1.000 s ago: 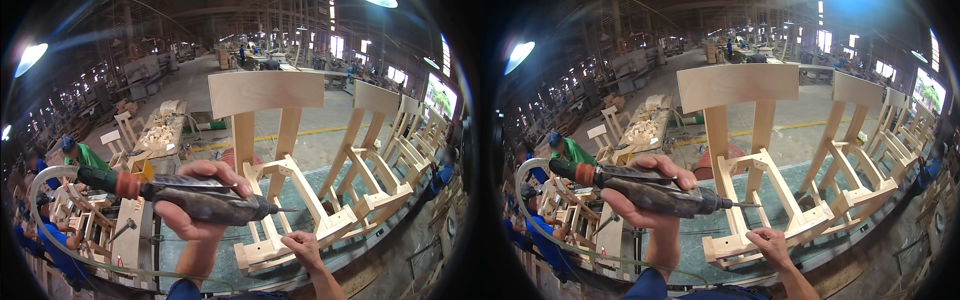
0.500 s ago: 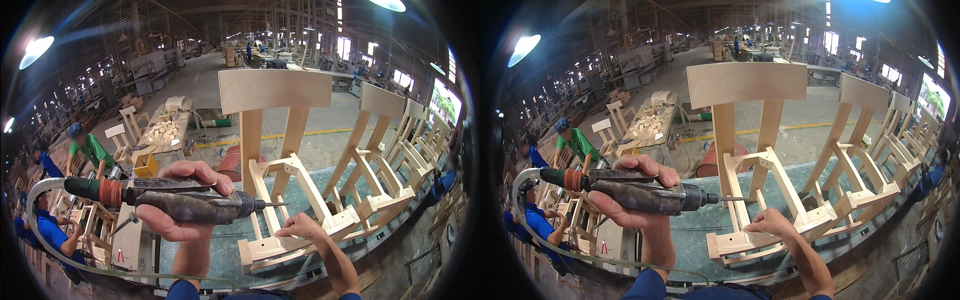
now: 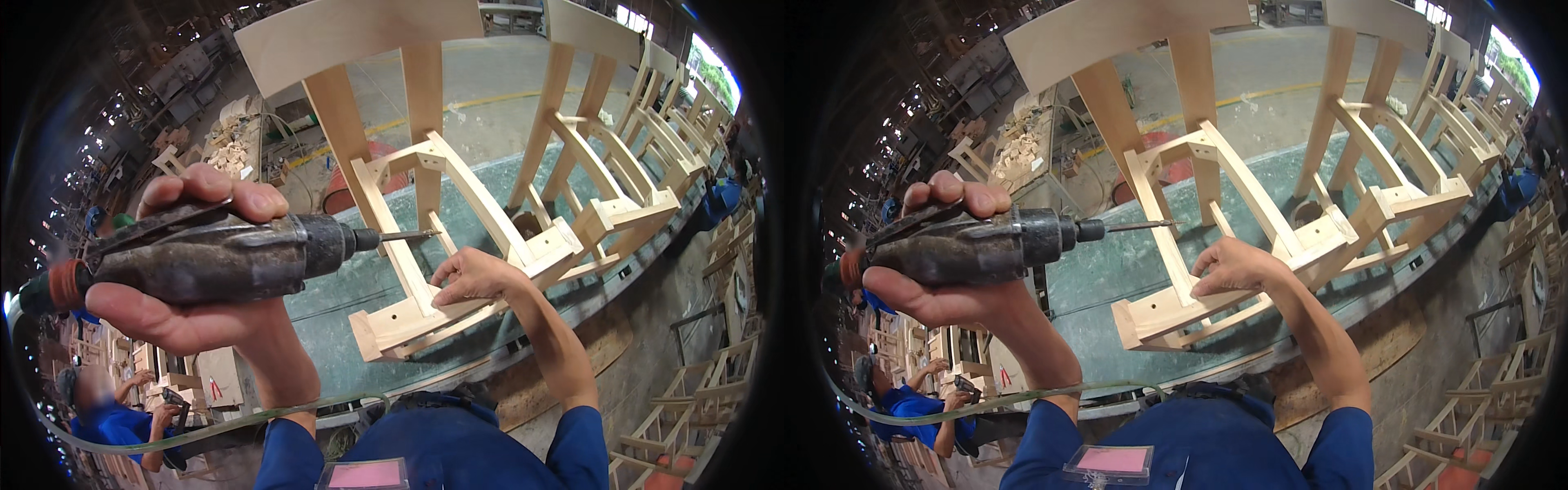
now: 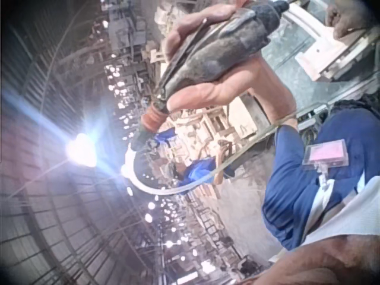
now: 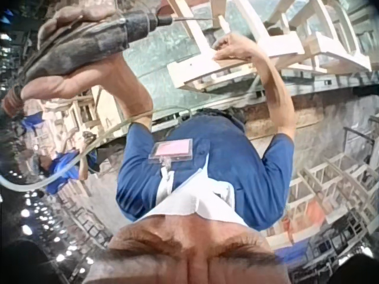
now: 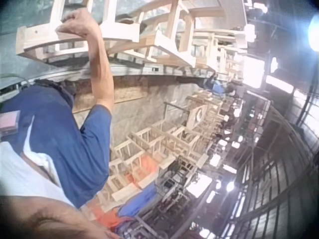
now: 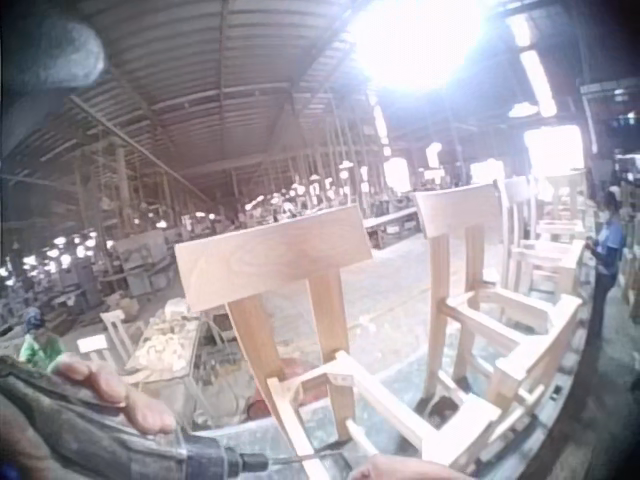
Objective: The person uses a pneumatic drill to drive screws into the joints of a wooden chair frame. They repeatedly position the drill, insert screws, and fasten the wooden components together on a workbench in a factory setting.
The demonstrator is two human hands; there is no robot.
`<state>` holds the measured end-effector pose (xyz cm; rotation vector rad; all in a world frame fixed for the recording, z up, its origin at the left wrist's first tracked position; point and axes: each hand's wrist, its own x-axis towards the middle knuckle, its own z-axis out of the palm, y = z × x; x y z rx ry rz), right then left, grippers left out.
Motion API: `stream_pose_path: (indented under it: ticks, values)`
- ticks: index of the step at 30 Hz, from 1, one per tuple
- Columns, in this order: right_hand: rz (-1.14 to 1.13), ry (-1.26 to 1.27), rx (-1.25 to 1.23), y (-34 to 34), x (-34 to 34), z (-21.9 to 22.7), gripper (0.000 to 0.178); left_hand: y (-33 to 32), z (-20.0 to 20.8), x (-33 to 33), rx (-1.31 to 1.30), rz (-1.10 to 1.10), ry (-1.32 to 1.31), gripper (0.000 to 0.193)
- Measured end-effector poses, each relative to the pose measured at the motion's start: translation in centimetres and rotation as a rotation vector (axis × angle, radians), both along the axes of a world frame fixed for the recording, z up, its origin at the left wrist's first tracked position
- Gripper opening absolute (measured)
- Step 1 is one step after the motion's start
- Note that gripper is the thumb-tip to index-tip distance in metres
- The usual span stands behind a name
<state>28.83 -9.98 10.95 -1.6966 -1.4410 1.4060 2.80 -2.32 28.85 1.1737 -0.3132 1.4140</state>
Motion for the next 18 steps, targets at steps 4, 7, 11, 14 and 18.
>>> stream_pose_path:
  ticks: [4,7,11,14,18]
  values:
    - [-0.066,-0.093,0.054,0.0,-0.2,-0.7,0.041,-0.5,0.1,2.1,0.001,0.008,0.035,0.085]
    - [-0.071,-0.318,0.139,0.7,-1.0,-0.2,0.045,-1.1,0.3,3.7,0.010,0.034,0.083,0.088]
    - [-0.210,-0.522,0.444,-0.2,-0.4,-1.2,0.040,-1.0,0.8,6.9,0.011,0.053,0.143,0.085]
    - [-0.411,-0.454,0.535,-2.2,3.5,0.0,0.036,0.6,1.0,10.5,0.044,0.192,0.357,0.080]
    - [-0.595,-0.456,0.729,-4.1,7.3,-0.2,0.033,2.8,0.4,17.0,-0.099,0.160,0.640,0.066]
